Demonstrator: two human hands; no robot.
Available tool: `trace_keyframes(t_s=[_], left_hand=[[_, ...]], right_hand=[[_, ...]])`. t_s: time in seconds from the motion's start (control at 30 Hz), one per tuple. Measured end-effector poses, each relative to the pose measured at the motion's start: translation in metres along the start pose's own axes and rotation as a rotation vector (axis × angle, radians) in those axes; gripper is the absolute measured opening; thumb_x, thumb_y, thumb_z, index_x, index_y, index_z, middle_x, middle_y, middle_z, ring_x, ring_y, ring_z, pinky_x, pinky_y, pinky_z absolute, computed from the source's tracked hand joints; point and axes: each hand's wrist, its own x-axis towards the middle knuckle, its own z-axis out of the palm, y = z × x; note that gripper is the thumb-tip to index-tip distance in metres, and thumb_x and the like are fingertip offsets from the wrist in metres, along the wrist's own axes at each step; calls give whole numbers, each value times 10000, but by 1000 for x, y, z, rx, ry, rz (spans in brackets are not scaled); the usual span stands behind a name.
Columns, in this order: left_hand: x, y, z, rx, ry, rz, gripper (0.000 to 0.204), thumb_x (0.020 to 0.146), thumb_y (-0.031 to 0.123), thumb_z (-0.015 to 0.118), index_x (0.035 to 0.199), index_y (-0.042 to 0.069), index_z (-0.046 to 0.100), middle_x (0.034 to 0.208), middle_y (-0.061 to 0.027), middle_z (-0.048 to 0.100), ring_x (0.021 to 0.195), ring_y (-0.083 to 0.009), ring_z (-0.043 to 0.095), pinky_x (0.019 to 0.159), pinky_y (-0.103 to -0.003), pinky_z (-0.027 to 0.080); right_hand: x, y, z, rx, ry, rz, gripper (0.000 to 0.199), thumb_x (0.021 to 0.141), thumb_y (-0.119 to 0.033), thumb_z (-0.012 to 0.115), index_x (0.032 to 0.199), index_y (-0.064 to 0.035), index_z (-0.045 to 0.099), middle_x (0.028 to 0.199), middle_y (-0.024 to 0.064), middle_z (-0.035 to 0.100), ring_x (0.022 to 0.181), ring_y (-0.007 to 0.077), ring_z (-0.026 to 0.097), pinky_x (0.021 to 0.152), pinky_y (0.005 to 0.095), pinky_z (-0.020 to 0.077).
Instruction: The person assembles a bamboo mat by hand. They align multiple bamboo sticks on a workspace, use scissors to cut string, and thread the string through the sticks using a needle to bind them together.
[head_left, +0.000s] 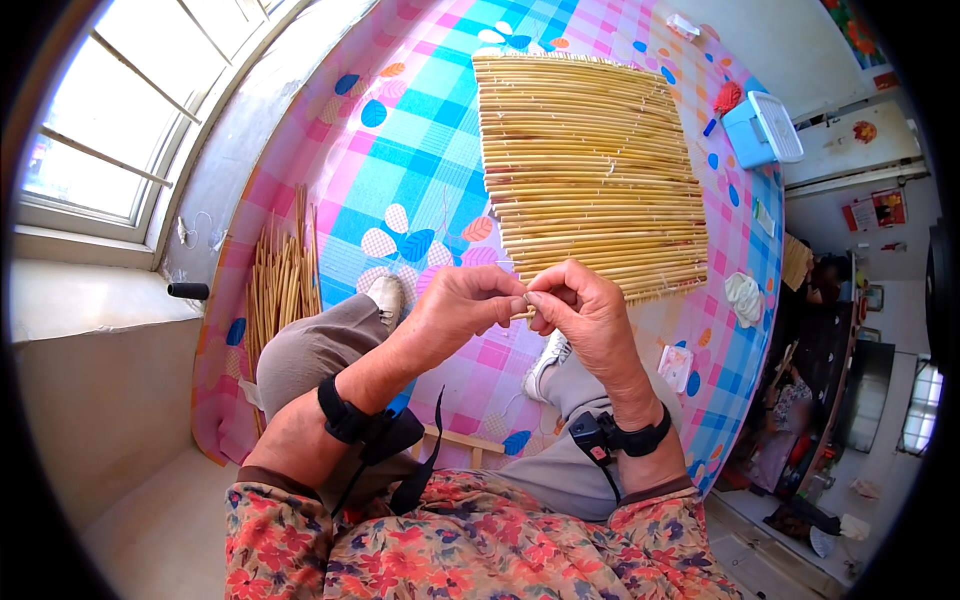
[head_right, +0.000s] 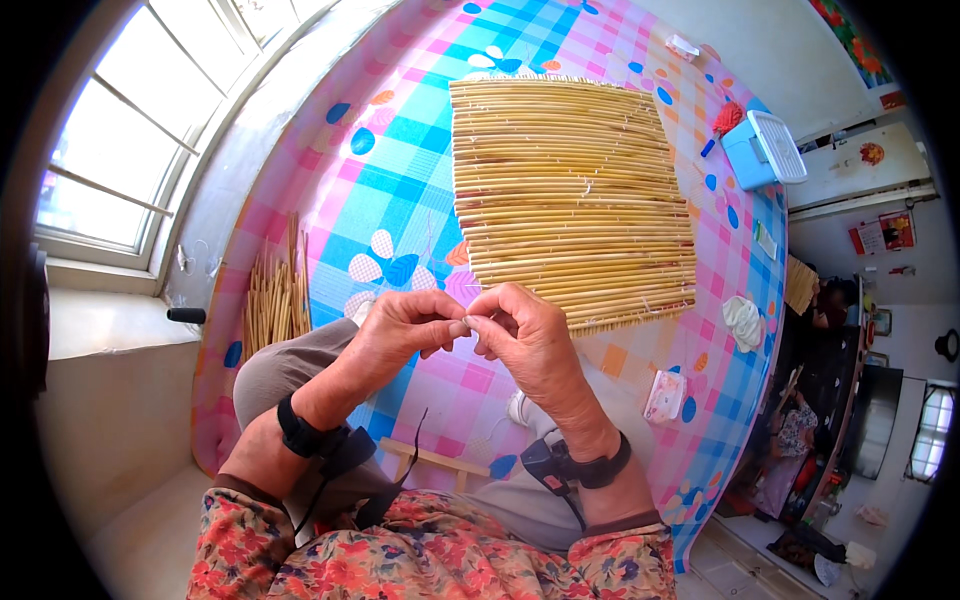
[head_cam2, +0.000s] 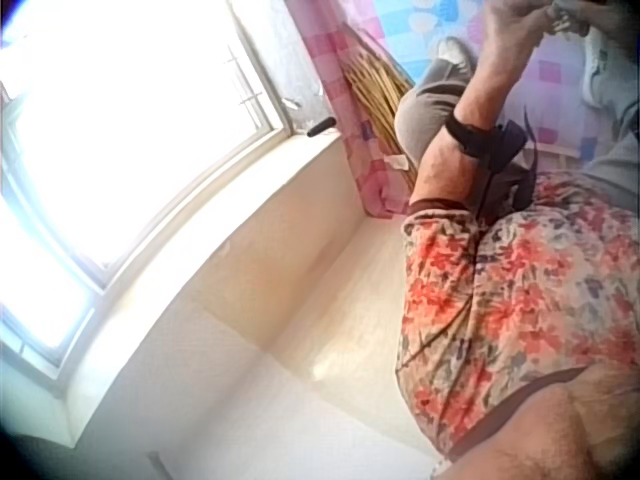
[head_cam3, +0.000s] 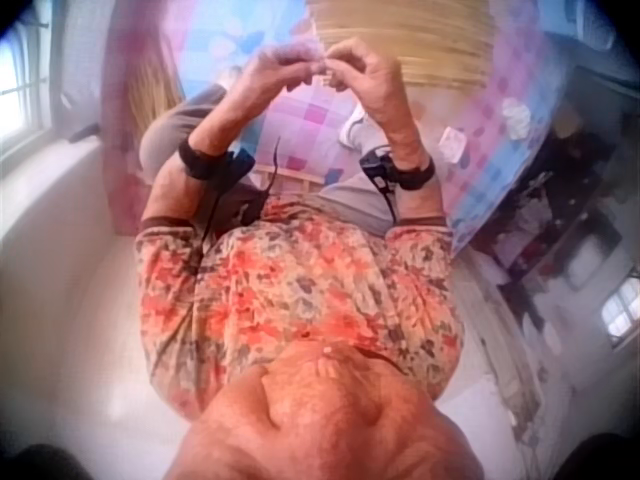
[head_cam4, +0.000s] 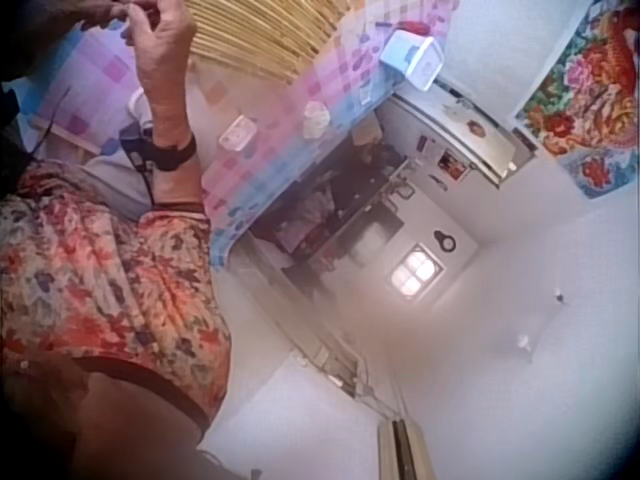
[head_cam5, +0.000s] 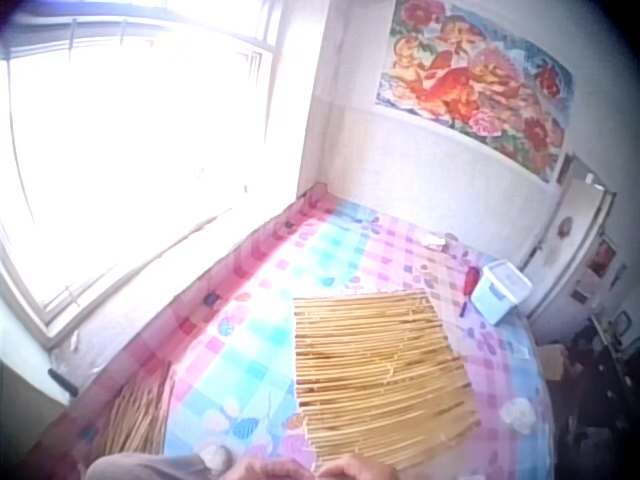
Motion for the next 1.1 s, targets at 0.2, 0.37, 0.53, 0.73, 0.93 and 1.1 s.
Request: trace_keyframes(t_s=[0.2,0.37,0.53,0.73,0.93,1.1], left_hand=[[-1,2,-1,24,21,-11,113,836,139,616,854,37,660,647,13,575,566,-28,480,485,-174,351],[0,1,-4,16,23,-19,111,839,112,595,876,25,652,663,-1,588,572,-37,501,486,-175,362],[0,-2,-3,-14,26,-4,111,839,90,577,879,12,645,679,-14,596,586,-51,534,485,-183,396],[0,1,-4,-22,6,-32,116,842,86,566,883,2,635,677,-46,620,563,-66,546,476,-190,416],[-2,5,-2,-102,-22,-28,123,850,77,555,908,-12,617,715,-92,642,639,-120,620,487,-215,460],[-2,5,-4,-94,-37,-32,130,855,73,560,917,-29,610,771,-108,647,707,-151,651,495,-235,490]], right_hand=[[0,-1,-4,58,-8,56,79,869,-68,576,909,1,583,742,46,601,621,81,580,541,197,474],[-1,-1,-8,13,-21,24,94,862,-82,595,904,2,590,755,45,594,628,85,589,541,199,476],[-1,-3,-1,-141,-1,-60,78,837,-58,620,863,9,590,803,39,566,651,86,590,544,201,474],[1,1,-2,-113,-17,-47,78,842,-59,611,866,8,578,790,34,566,660,82,582,551,207,474],[2,7,-2,-18,-19,-22,85,864,-89,593,881,-11,565,764,23,584,659,72,574,560,204,475],[2,8,-1,-4,-25,-20,90,868,-94,590,884,-9,561,767,27,593,667,70,579,566,204,480]])
